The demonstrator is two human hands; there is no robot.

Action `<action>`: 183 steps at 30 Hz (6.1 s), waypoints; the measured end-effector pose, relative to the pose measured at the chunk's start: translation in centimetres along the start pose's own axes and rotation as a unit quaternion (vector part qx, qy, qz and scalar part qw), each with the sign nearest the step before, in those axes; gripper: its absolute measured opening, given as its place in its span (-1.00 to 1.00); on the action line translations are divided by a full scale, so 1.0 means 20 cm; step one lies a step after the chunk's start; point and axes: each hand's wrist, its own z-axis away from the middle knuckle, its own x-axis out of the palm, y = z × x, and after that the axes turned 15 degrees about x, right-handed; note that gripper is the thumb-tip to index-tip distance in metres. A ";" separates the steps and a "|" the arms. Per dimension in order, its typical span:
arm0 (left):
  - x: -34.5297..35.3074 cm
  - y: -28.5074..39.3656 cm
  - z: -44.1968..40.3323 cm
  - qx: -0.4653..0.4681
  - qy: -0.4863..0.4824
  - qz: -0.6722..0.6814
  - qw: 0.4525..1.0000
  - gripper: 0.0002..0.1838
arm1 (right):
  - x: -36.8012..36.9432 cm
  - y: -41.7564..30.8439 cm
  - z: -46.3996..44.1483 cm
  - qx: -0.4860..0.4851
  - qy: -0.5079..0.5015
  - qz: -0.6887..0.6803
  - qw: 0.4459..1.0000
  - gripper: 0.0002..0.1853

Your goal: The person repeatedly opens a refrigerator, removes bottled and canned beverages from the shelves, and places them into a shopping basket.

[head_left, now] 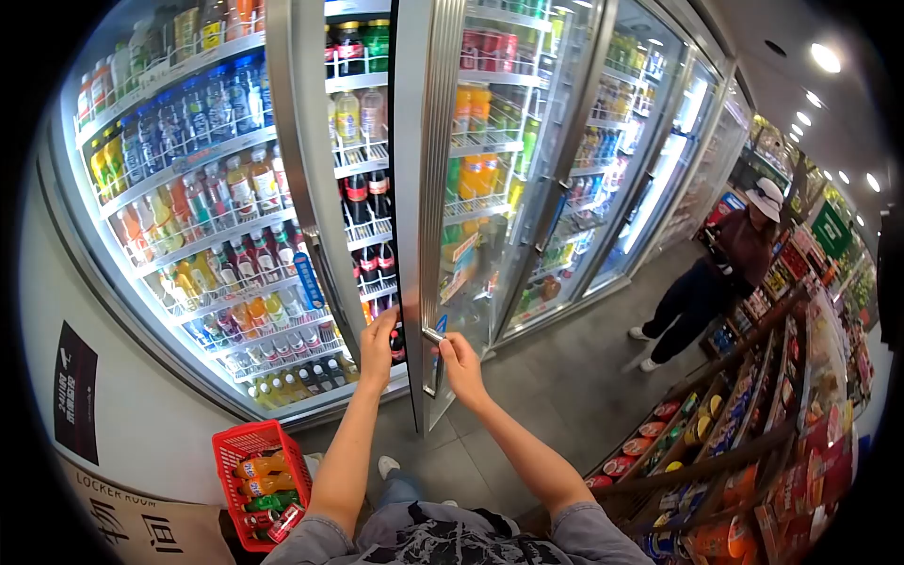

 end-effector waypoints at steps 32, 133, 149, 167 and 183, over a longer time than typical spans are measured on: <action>1.04 0.00 -0.16 -0.108 -0.358 0.280 0.884 -0.07 | -0.93 -0.50 -0.08 -0.146 0.291 -0.039 0.945 -0.58; 1.05 -0.29 -2.31 -0.013 -0.390 0.242 0.889 -0.10 | -0.79 -1.07 -2.12 -0.077 -0.055 -0.052 0.994 0.17; 0.87 -0.04 -1.46 -0.079 -0.387 0.267 0.879 0.00 | -0.76 -0.93 -1.22 -0.036 -0.118 -0.092 0.988 0.11; -0.05 0.25 -0.67 -0.041 -0.159 0.158 0.974 0.01 | 0.05 -0.72 -0.78 -0.041 -0.315 -0.107 0.942 0.07; -0.85 0.26 -0.36 -0.096 0.035 0.129 0.986 -0.10 | 0.88 -0.52 -0.81 0.047 -0.483 -0.055 0.873 0.01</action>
